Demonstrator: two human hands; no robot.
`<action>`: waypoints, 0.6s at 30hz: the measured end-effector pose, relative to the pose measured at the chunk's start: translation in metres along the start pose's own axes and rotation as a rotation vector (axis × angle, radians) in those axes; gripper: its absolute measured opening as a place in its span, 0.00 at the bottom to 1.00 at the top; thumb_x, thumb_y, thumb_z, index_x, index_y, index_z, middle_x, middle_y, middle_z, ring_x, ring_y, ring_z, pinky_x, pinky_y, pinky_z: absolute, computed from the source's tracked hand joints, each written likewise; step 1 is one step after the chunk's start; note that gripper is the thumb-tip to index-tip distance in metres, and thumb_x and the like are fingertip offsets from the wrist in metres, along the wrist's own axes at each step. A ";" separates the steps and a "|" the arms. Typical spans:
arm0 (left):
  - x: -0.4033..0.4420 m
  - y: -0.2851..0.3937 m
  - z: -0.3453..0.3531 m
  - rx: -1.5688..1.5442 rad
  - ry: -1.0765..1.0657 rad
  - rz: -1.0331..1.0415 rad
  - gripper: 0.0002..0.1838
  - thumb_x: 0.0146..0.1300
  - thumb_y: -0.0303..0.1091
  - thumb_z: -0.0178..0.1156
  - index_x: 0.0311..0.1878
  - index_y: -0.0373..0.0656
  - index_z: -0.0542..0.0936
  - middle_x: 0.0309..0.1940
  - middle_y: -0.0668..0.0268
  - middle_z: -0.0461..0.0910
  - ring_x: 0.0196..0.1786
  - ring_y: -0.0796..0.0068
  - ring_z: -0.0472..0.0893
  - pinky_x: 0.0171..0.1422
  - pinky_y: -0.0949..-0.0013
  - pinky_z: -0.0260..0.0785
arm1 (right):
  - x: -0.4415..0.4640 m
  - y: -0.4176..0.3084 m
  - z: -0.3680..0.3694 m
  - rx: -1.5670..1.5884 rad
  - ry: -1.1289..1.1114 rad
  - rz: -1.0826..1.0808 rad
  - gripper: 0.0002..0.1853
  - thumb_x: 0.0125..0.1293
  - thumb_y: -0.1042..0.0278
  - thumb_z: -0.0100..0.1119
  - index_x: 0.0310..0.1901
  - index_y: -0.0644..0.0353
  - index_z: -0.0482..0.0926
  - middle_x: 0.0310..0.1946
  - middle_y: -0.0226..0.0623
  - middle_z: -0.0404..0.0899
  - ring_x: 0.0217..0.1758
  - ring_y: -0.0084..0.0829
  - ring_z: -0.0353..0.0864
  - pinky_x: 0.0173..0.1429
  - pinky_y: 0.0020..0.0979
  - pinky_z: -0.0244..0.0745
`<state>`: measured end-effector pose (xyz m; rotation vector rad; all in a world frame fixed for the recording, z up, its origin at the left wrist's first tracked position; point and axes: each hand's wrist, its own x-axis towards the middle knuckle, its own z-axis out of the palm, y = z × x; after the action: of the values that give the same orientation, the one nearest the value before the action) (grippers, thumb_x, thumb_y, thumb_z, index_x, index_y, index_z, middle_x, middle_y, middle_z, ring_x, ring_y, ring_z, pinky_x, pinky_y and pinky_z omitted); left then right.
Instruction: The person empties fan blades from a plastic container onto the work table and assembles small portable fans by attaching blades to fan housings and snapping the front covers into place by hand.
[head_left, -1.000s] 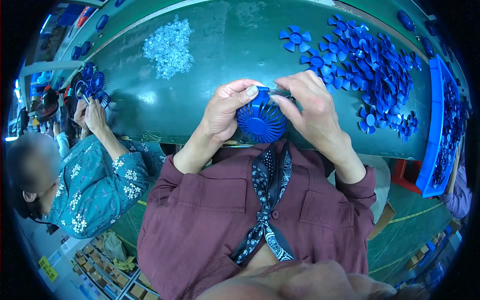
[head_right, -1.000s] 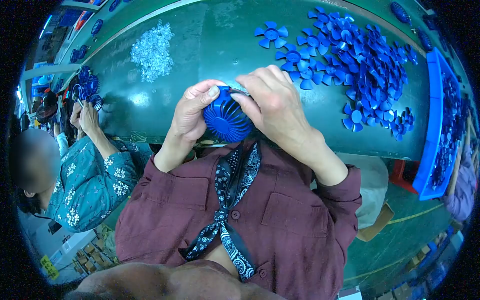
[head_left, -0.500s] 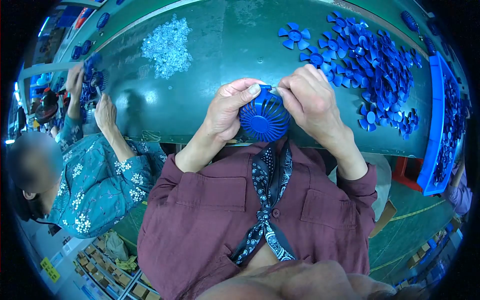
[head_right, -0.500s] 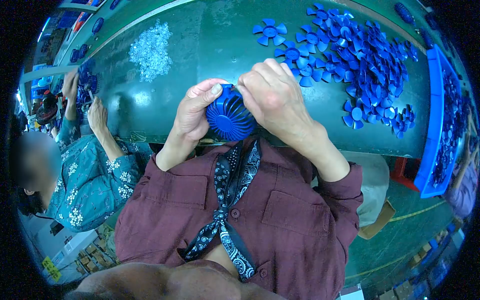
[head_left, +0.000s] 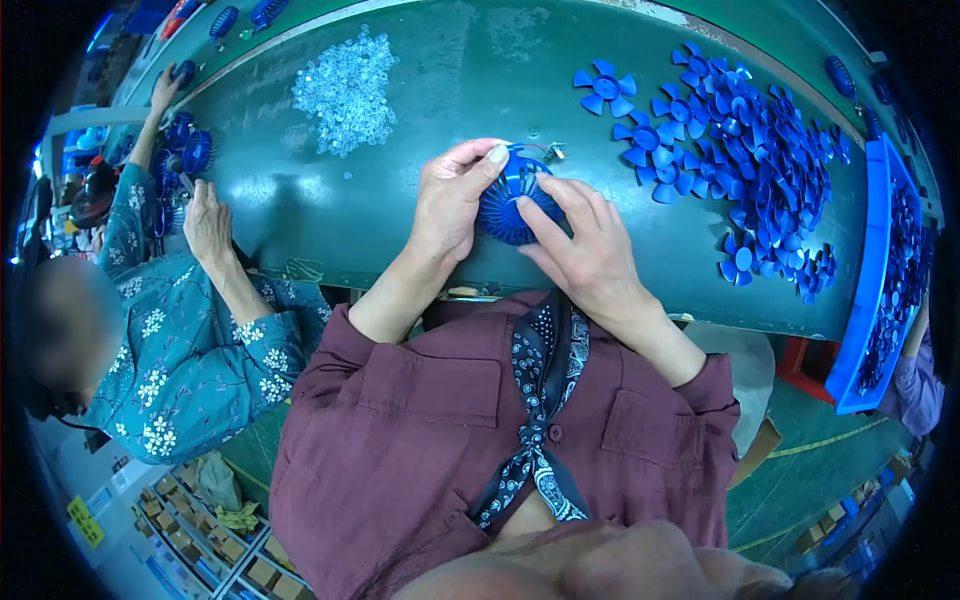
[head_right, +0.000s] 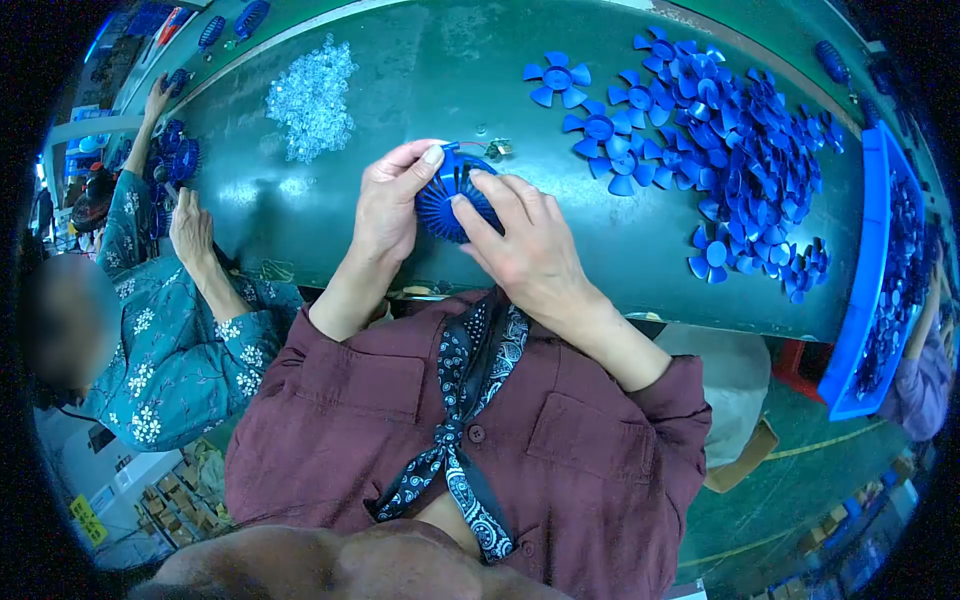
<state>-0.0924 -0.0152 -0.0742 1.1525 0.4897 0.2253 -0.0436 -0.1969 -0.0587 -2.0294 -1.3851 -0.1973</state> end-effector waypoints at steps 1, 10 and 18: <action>0.002 -0.001 -0.002 0.133 0.041 0.125 0.08 0.63 0.26 0.63 0.44 0.34 0.83 0.40 0.67 0.78 0.42 0.79 0.78 0.47 0.75 0.71 | -0.001 0.002 0.002 -0.005 0.000 -0.002 0.31 0.45 0.68 0.73 0.55 0.58 0.77 0.59 0.44 0.70 0.58 0.44 0.71 0.51 0.40 0.71; 0.019 -0.001 -0.026 0.856 0.132 0.334 0.05 0.58 0.27 0.67 0.36 0.37 0.85 0.39 0.66 0.74 0.45 0.74 0.73 0.49 0.71 0.66 | 0.015 0.010 0.005 0.038 -0.154 -0.003 0.29 0.49 0.66 0.71 0.55 0.59 0.76 0.60 0.43 0.70 0.57 0.41 0.72 0.54 0.38 0.68; -0.021 0.004 -0.023 1.162 0.081 0.868 0.10 0.54 0.22 0.64 0.41 0.39 0.81 0.39 0.58 0.78 0.43 0.59 0.77 0.47 0.63 0.70 | 0.028 0.010 -0.003 0.066 -0.284 0.019 0.28 0.51 0.66 0.69 0.56 0.60 0.76 0.59 0.43 0.71 0.56 0.41 0.72 0.54 0.38 0.68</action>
<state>-0.1212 -0.0034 -0.0725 2.4764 0.1168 0.8002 -0.0224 -0.1795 -0.0478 -2.0732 -1.5193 0.1491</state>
